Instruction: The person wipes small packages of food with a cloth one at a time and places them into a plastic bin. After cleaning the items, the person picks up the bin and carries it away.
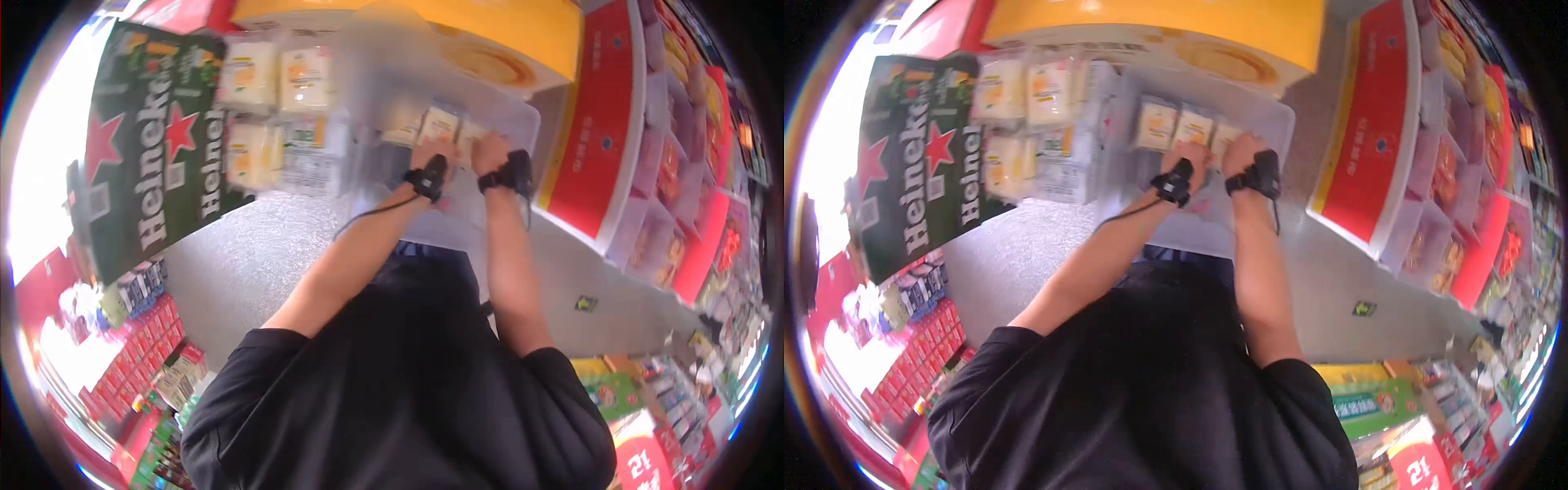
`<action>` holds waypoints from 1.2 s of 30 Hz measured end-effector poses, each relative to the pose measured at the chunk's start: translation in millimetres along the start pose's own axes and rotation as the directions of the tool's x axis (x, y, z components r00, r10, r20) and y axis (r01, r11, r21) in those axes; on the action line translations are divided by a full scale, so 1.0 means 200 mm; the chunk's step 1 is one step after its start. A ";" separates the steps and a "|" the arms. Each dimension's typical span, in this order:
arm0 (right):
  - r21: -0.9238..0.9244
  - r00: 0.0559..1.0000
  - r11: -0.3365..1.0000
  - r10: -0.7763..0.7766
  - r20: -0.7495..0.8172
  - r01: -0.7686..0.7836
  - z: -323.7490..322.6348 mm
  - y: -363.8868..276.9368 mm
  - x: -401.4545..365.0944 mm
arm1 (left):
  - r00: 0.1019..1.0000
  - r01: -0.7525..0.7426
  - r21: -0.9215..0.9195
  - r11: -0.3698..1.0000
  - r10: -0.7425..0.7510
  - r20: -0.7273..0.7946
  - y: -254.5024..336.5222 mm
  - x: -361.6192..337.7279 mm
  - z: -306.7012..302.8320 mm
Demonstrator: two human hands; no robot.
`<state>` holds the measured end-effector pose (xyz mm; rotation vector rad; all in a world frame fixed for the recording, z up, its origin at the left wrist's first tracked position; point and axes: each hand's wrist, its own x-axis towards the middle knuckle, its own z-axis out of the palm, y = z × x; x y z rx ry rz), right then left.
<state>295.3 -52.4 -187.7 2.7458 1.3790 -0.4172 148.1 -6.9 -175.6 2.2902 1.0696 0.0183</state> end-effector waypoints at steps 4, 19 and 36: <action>0.330 0.997 0.942 -0.043 -0.056 0.060 -0.45 -0.12 -0.21 | 0.989 0.086 -0.158 0.984 -0.066 0.133 0.11 -0.17 -0.27; 0.900 0.777 0.099 -0.550 -0.305 0.424 -0.81 -1.19 -0.62 | 0.507 0.240 -0.653 0.718 -0.667 -0.547 -0.46 -1.14 -1.18; 0.889 0.994 0.456 0.110 -0.019 -0.034 -0.99 -0.14 -1.11 | 0.544 0.106 -0.662 0.742 -0.600 -0.586 -0.57 -1.08 -1.09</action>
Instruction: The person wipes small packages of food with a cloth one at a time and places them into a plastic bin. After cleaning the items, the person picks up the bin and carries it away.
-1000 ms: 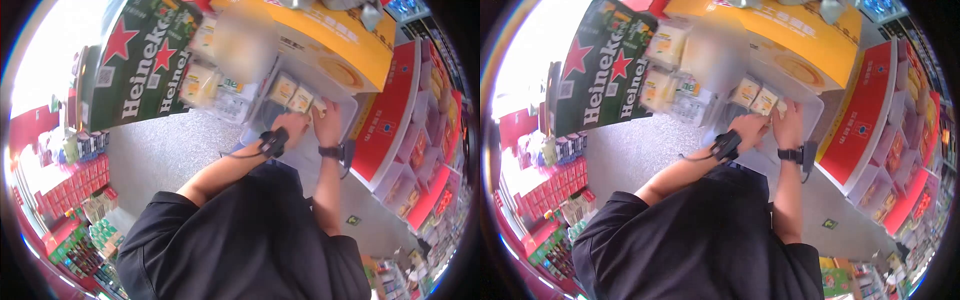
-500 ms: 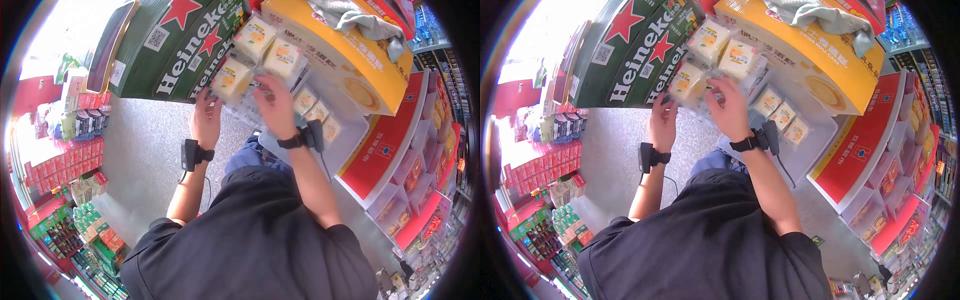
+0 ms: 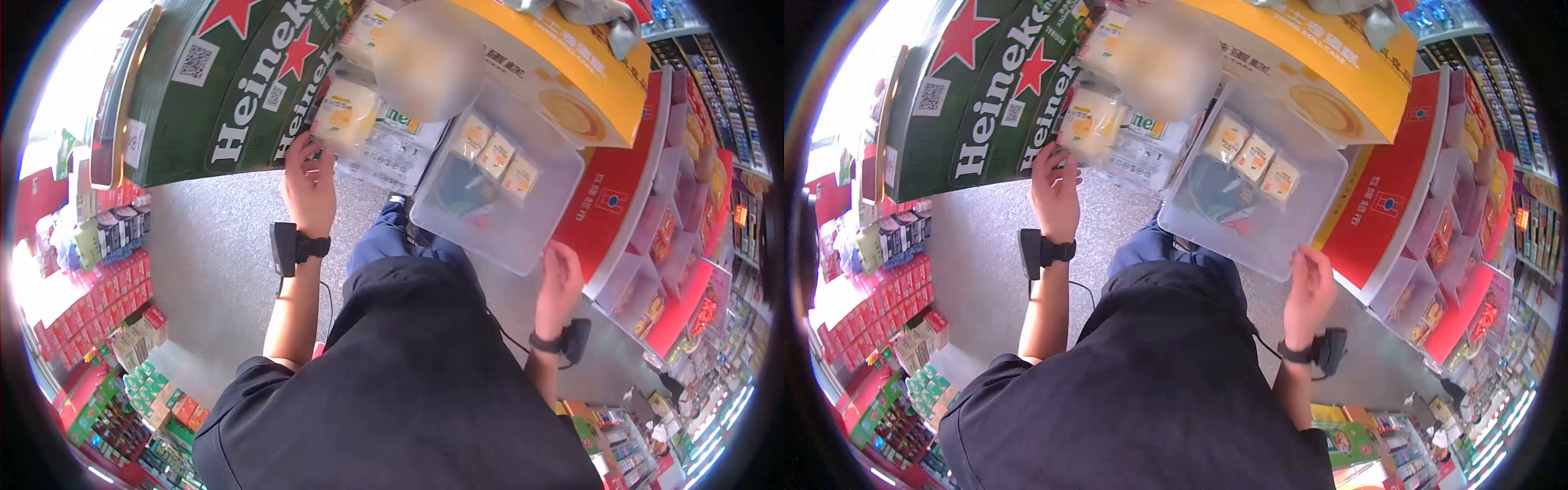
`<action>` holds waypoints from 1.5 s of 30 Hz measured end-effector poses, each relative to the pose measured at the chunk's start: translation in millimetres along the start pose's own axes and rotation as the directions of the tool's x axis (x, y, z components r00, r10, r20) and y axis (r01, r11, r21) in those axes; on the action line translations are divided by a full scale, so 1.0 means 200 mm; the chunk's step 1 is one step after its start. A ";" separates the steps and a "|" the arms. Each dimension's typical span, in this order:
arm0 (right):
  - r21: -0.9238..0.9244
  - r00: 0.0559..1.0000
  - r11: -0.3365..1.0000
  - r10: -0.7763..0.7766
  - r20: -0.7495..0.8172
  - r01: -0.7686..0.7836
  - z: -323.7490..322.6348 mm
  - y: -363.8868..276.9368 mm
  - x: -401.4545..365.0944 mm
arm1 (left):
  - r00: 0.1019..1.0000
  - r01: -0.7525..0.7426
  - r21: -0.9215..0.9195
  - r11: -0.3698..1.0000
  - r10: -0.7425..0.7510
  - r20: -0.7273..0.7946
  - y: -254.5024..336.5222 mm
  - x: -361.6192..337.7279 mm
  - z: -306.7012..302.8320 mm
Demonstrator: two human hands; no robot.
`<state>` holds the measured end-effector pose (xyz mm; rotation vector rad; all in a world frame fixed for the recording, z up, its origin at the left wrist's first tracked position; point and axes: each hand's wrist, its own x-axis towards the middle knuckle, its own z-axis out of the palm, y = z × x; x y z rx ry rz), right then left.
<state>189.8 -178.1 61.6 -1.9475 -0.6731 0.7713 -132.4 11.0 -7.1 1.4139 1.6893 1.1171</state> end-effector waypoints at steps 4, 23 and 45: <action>0.062 0.980 0.997 -0.046 0.194 0.035 0.05 -0.31 -0.27 | 0.993 0.113 -0.132 0.985 -0.106 0.057 0.02 -0.01 -0.01; -0.023 0.517 0.590 -0.688 0.509 0.807 1.24 -0.49 0.43 | 0.996 0.077 -0.022 0.997 -0.076 0.047 -0.01 0.05 -0.05; 0.169 0.567 0.703 -0.672 0.476 0.691 1.28 -0.35 0.42 | 0.969 0.160 0.094 0.983 -0.175 0.176 0.08 0.01 -0.14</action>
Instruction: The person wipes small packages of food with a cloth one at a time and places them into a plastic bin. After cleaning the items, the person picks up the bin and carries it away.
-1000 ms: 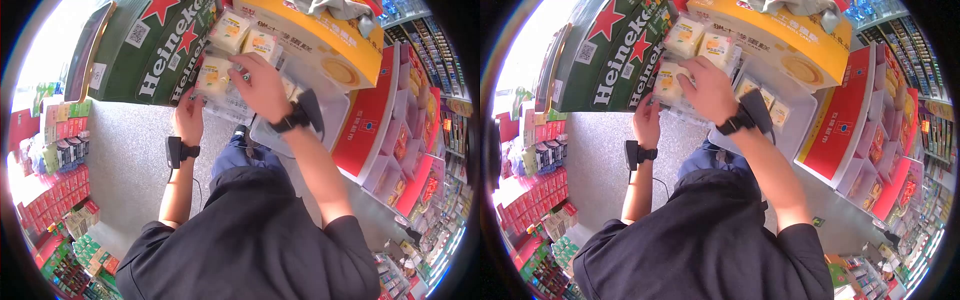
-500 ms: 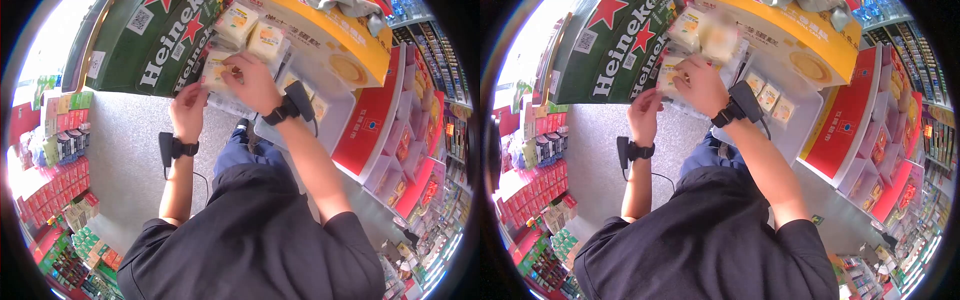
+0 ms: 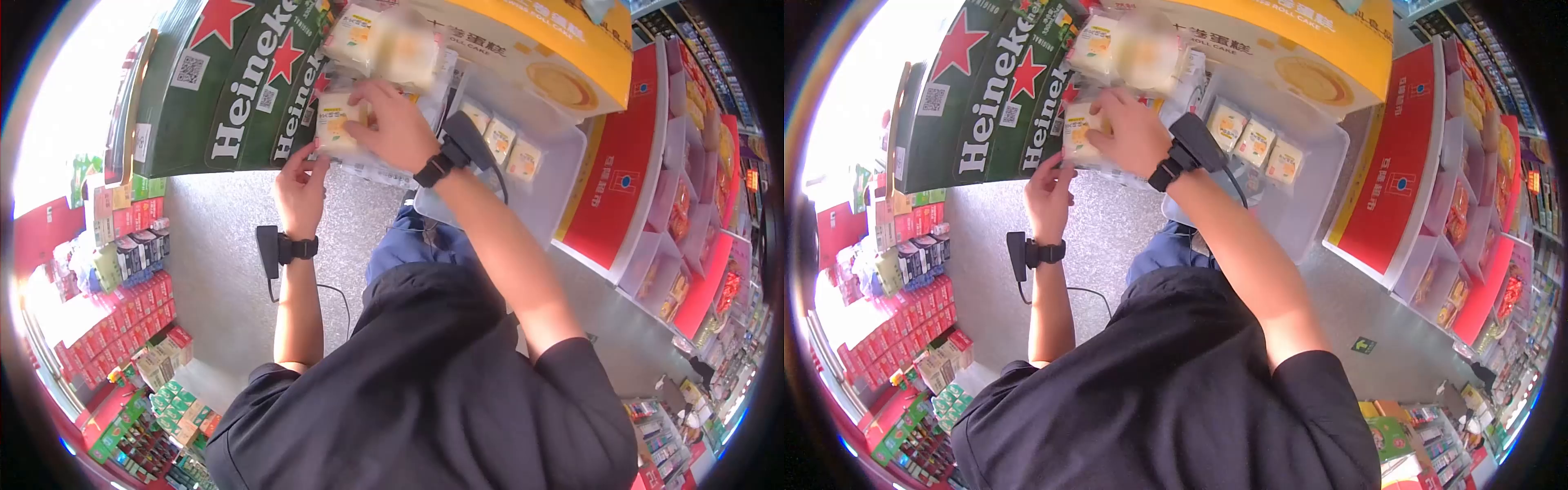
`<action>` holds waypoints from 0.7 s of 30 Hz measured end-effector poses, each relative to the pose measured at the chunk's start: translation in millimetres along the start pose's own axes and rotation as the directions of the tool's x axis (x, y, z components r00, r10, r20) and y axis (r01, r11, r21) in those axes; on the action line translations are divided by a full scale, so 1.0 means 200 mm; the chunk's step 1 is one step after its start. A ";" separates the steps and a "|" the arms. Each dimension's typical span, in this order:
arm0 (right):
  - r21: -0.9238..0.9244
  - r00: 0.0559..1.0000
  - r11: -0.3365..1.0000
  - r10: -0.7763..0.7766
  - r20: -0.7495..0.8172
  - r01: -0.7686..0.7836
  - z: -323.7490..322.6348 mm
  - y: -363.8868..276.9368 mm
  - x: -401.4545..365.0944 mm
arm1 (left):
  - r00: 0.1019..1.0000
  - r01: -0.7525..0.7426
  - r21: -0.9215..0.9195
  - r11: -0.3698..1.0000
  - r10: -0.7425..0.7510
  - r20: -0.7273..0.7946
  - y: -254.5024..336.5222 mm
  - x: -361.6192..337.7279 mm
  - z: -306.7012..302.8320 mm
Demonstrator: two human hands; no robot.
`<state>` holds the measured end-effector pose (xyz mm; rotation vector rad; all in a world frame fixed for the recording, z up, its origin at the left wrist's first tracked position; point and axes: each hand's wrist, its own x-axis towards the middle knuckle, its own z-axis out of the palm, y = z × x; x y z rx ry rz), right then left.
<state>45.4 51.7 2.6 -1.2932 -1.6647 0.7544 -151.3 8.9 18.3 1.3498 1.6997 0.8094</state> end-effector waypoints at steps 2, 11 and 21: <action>0.031 0.997 0.999 0.036 0.071 -0.038 -0.04 -0.01 0.00 | 0.999 -0.034 -0.018 0.999 0.034 -0.007 0.00 0.00 0.00; 0.192 0.964 0.958 0.238 -0.117 -0.214 -0.47 -0.02 -0.39 | 0.959 -0.214 0.009 0.977 0.209 0.193 0.28 -0.23 0.28; 0.268 0.851 0.833 0.519 -0.076 -0.484 -0.54 0.51 -0.83 | 0.805 -0.462 0.630 0.625 -0.004 0.593 0.22 -0.23 0.86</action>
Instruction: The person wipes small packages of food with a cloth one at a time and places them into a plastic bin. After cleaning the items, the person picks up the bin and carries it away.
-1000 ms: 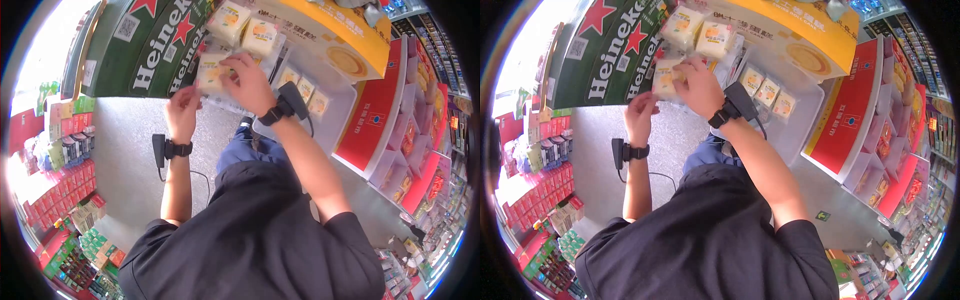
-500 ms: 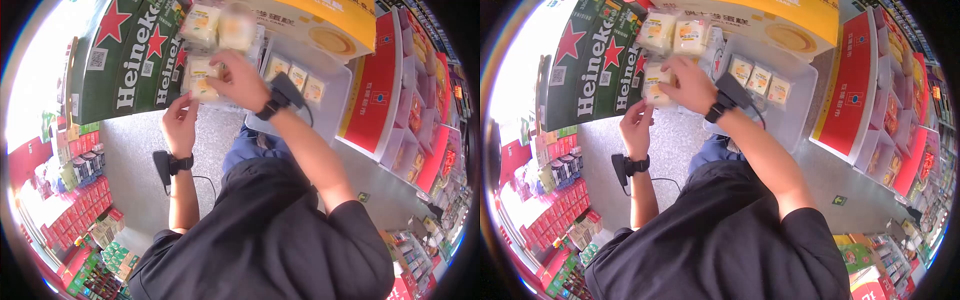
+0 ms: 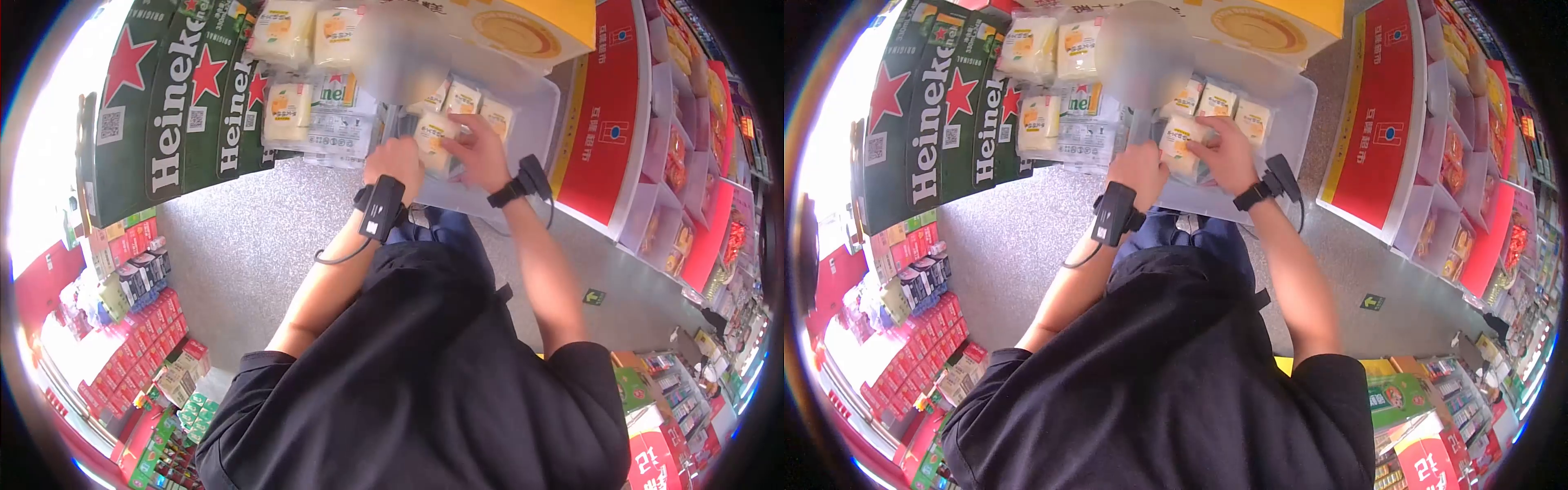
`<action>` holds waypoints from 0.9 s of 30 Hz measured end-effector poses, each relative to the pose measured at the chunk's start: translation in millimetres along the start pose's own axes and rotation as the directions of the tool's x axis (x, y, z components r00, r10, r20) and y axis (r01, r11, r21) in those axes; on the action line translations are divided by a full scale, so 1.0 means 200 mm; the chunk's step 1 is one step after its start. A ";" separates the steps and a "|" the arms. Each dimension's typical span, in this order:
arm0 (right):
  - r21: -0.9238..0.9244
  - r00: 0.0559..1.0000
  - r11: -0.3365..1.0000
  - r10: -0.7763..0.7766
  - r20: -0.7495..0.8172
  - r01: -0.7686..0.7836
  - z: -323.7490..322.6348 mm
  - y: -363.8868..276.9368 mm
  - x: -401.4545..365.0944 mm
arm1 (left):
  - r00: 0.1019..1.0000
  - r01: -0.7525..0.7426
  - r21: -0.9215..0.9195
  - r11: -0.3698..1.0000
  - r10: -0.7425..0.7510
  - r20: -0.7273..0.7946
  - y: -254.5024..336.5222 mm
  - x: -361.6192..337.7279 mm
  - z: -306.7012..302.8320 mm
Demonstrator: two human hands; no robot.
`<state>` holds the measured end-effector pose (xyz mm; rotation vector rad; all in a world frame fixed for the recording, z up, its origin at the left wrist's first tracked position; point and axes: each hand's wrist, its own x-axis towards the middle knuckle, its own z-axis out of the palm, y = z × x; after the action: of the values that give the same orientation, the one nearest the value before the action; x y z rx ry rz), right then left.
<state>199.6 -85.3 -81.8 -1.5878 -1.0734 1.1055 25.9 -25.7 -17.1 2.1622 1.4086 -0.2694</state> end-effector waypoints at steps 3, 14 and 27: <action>-0.058 1.000 0.998 0.024 0.011 -0.023 0.04 0.09 0.04 | 0.994 0.029 0.097 0.995 -0.040 0.107 0.03 0.08 0.01; -0.236 1.000 0.971 -0.019 0.018 0.023 0.20 0.22 0.10 | 0.965 0.167 -0.048 0.985 -0.153 0.215 -0.04 0.28 0.27; -0.305 0.996 0.949 -0.086 -0.028 0.074 0.18 -0.17 0.09 | 0.984 -0.166 -0.111 0.980 0.157 -0.087 0.06 -0.23 -0.20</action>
<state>164.4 -53.3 -59.9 -1.7794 -1.3173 0.8795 12.4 -44.1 40.5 2.1943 1.2475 -0.0400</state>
